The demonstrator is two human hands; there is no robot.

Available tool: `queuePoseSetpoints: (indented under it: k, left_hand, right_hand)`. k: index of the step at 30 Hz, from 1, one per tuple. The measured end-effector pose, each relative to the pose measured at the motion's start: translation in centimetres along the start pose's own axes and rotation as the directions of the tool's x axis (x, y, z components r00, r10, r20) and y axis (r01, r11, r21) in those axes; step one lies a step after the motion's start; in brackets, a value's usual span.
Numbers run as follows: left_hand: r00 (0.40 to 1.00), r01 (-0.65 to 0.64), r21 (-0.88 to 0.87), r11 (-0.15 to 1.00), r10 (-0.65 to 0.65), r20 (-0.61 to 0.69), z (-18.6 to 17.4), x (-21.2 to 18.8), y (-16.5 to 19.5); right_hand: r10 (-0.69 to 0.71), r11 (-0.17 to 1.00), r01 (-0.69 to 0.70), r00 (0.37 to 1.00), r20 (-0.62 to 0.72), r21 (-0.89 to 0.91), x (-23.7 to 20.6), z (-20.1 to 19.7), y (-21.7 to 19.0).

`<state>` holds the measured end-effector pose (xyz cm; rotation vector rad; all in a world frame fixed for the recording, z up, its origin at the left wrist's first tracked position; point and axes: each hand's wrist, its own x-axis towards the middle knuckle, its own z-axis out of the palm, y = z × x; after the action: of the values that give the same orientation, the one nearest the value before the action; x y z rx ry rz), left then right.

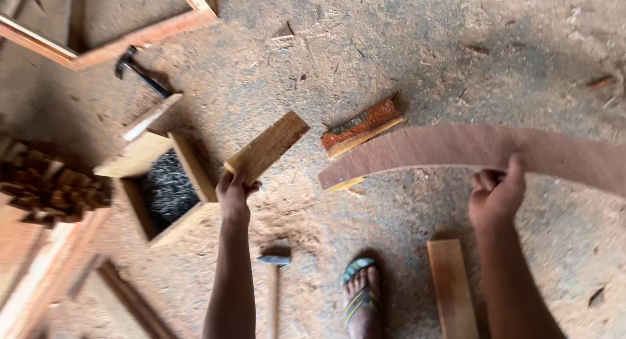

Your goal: The person assembles a curved wooden piece by placing small wooden blocks underneath it and hammering nails to secure them. The person repeatedly adjusts the blocks and hammers nails along the curve to attach the supports.

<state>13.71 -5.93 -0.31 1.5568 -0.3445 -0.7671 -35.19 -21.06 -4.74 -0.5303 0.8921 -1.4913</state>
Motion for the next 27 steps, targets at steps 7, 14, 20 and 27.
queuePoseSetpoints:
  k: [7, 14, 20, 27]
  left_hand:
    - [0.985, 0.001, -0.231, 0.973, 0.039, 0.169, -5.8, -11.0, 4.5]
    - [0.882, -0.130, -0.022, 0.991, 0.126, 0.455, -0.3, -18.5, 3.0]
    - [0.616, -0.761, 0.354, 0.544, 0.434, 0.657, 13.8, -22.8, -0.7]
    - [0.590, -0.693, 0.326, 0.643, 0.247, 0.768, 24.6, -22.5, -6.0]
  right_hand:
    - [0.059, 0.985, -0.058, 0.998, 0.000, 0.162, 0.7, -3.4, -2.2]
    - [0.031, 0.986, -0.030, 1.000, -0.004, 0.162, 1.8, -6.9, -5.1]
    - [0.094, 0.996, -0.092, 0.992, -0.079, 0.020, 1.4, -7.9, -6.5]
    - [0.063, 0.998, -0.063, 0.994, -0.094, 0.013, 1.0, -7.0, -7.2]
